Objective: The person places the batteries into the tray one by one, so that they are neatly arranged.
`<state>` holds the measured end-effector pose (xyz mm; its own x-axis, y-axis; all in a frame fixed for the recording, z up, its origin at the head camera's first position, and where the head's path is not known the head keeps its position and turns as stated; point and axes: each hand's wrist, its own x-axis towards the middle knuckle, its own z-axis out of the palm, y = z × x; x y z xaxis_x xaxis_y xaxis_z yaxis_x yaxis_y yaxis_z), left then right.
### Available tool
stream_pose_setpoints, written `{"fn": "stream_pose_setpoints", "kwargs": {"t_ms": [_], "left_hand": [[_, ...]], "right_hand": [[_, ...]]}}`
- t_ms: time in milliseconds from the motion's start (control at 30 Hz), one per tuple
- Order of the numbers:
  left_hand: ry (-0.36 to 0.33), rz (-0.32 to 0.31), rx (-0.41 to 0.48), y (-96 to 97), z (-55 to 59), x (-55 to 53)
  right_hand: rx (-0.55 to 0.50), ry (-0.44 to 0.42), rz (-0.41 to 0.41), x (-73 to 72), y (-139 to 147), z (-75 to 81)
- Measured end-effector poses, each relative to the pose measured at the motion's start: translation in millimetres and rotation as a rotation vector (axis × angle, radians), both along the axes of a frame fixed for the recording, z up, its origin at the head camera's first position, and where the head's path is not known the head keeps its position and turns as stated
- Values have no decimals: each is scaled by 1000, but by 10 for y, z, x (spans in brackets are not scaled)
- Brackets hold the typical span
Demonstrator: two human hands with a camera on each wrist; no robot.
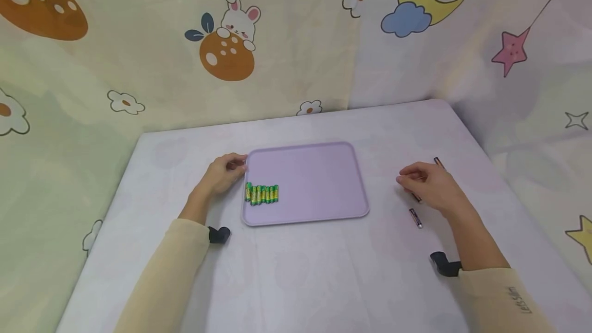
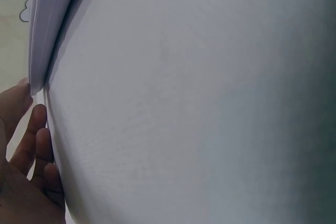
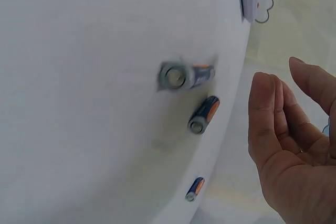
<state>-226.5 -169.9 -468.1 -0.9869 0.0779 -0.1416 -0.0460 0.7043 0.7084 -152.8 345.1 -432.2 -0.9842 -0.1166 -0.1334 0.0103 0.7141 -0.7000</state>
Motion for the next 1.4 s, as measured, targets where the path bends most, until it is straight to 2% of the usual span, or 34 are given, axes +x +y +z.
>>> {"fn": "stream_pose_setpoints", "kwargs": {"t_ms": [200,367,567,700,933,1167,1400], "left_hand": [[2,5,-4,0,-11,0],[5,-4,-1,-13,-28,-19],[10,-13,0,-24,-38,-31],[1,-6,-1,-7,-37,-21],[1,1,2,-14,-49,-14],[15,-4,9,-28,-59,-24],[7,-2,3,-22,-46,-30]], "right_hand": [[-2,-23,-43,87,118,-43],[-11,-1,-97,148,223,-92],[57,-15,-148,167,302,-124],[104,-55,-145,171,319,-135],[108,-92,-119,148,292,-173],[163,-80,-102,124,259,-213],[190,-101,-122,109,227,-231]]}}
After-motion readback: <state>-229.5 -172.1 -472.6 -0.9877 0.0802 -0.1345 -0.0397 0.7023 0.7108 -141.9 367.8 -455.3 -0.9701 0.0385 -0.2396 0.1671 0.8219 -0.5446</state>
